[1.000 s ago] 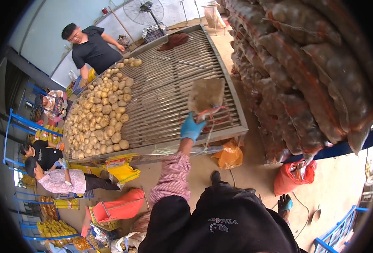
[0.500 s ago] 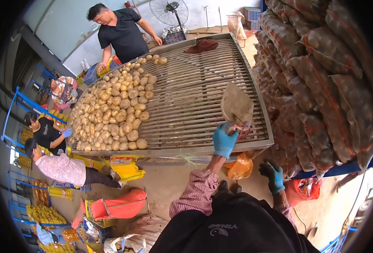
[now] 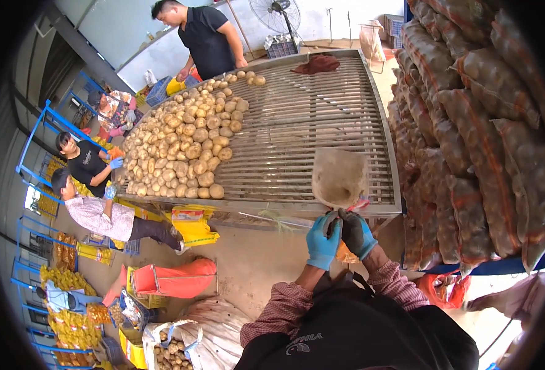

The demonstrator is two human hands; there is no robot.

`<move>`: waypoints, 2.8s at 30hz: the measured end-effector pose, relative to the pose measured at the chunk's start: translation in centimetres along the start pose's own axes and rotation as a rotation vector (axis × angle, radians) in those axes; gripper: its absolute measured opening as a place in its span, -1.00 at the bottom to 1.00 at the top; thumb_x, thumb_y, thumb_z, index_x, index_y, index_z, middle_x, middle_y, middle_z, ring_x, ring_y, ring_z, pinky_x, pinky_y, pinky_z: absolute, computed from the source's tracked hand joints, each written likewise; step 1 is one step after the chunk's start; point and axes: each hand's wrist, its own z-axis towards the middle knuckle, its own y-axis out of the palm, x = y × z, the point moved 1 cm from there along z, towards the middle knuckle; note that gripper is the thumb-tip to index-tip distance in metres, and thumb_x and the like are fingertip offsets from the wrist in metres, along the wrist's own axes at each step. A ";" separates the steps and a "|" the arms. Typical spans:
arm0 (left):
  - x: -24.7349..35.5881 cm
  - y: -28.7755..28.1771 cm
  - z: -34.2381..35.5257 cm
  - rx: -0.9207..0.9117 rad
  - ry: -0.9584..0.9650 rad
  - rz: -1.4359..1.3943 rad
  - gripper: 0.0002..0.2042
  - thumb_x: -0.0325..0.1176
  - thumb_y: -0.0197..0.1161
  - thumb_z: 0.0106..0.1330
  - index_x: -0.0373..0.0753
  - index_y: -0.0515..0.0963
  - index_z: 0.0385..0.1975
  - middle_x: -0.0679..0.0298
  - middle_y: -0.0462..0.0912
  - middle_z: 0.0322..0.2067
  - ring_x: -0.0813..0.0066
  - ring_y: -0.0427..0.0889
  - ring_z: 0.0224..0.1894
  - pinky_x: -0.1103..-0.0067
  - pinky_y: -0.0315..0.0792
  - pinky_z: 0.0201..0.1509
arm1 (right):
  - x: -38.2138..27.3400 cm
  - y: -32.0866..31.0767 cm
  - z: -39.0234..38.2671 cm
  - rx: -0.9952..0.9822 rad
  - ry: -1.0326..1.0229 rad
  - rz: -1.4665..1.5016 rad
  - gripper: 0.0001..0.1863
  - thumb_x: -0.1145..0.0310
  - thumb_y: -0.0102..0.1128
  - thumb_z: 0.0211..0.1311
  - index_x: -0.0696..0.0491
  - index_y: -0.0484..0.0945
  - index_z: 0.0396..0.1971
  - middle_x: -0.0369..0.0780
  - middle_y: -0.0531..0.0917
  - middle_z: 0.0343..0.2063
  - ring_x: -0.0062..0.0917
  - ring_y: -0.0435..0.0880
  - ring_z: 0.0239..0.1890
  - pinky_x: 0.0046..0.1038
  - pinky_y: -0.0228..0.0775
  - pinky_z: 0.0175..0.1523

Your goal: The recorder is sorting potatoes on a metal table and packing them into plastic and mesh bags.

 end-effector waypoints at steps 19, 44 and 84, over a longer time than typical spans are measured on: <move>-5.4 -7.4 -0.6 -0.302 -0.193 -0.213 -0.79 -0.42 0.41 0.26 -0.23 0.71 -0.11 0.18 0.72 -0.23 0.30 0.72 -0.25 0.49 0.56 -0.15 | -2.9 -3.8 6.0 0.386 -0.199 -0.546 -0.67 0.18 0.19 0.47 0.14 0.64 -0.01 -0.18 0.78 -0.28 -0.50 0.72 -0.45 -0.48 0.57 -0.38; -21.5 -17.8 5.1 0.061 -1.026 -1.013 -0.64 -0.39 0.20 0.36 -0.14 0.47 0.16 0.15 0.62 0.03 0.15 0.70 -0.06 0.13 0.73 -0.20 | -5.4 7.6 -0.6 0.667 -0.698 -0.879 -0.69 0.25 0.13 0.55 0.20 0.69 -0.09 -0.24 0.76 -0.36 -0.57 0.72 -0.37 -0.51 0.58 -0.22; -21.7 7.4 19.2 -0.874 -0.835 -0.532 -0.63 -0.31 0.36 0.38 -0.34 0.57 0.11 0.17 0.74 -0.23 0.42 0.73 -0.32 0.45 0.67 -0.33 | -21.8 -2.3 12.9 0.490 -0.219 -1.736 -0.53 0.47 0.32 0.17 0.11 0.59 0.14 -0.13 0.77 -0.18 -0.53 0.70 -0.15 -0.40 0.55 0.01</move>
